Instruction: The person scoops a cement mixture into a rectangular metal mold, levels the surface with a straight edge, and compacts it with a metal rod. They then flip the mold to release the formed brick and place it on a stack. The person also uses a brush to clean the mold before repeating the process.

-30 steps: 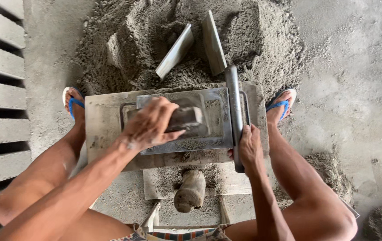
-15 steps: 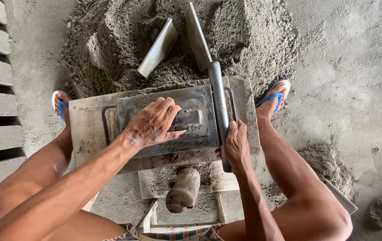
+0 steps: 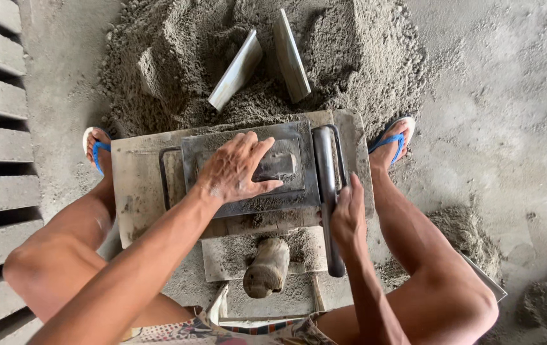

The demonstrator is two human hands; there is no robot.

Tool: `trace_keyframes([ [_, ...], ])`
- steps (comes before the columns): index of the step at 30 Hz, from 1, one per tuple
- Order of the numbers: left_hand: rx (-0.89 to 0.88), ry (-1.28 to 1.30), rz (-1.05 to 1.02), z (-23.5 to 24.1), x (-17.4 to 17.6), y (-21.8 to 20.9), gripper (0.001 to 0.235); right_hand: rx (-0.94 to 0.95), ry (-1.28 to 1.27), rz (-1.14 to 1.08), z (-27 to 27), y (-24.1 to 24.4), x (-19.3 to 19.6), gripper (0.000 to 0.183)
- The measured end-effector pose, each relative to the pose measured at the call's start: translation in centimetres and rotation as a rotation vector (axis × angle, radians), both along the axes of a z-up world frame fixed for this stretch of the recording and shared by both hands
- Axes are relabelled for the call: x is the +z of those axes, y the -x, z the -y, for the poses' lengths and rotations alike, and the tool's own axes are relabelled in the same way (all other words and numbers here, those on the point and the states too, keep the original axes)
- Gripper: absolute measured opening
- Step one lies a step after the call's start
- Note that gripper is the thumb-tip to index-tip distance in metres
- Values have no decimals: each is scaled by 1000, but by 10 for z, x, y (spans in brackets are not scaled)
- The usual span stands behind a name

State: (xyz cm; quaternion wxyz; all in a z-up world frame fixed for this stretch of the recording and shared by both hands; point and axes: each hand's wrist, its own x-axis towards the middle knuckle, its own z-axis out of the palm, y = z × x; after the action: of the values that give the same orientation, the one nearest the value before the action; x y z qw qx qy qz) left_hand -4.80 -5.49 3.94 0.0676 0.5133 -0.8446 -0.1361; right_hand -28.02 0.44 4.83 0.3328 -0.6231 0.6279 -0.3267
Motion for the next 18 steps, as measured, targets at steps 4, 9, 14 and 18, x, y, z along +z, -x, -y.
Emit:
trace_keyframes([
  [4,35,-42,-20,18,0,-5,77,-162,-530,28,46,-18,32,54],
  [9,59,105,-58,-5,10,-2,77,54,-320,-12,43,-47,121,49],
  [14,235,-132,-89,-38,29,-53,101,188,-268,142,12,-87,134,32],
  [18,220,-191,-118,-51,3,-67,106,197,-712,124,9,-102,63,45],
])
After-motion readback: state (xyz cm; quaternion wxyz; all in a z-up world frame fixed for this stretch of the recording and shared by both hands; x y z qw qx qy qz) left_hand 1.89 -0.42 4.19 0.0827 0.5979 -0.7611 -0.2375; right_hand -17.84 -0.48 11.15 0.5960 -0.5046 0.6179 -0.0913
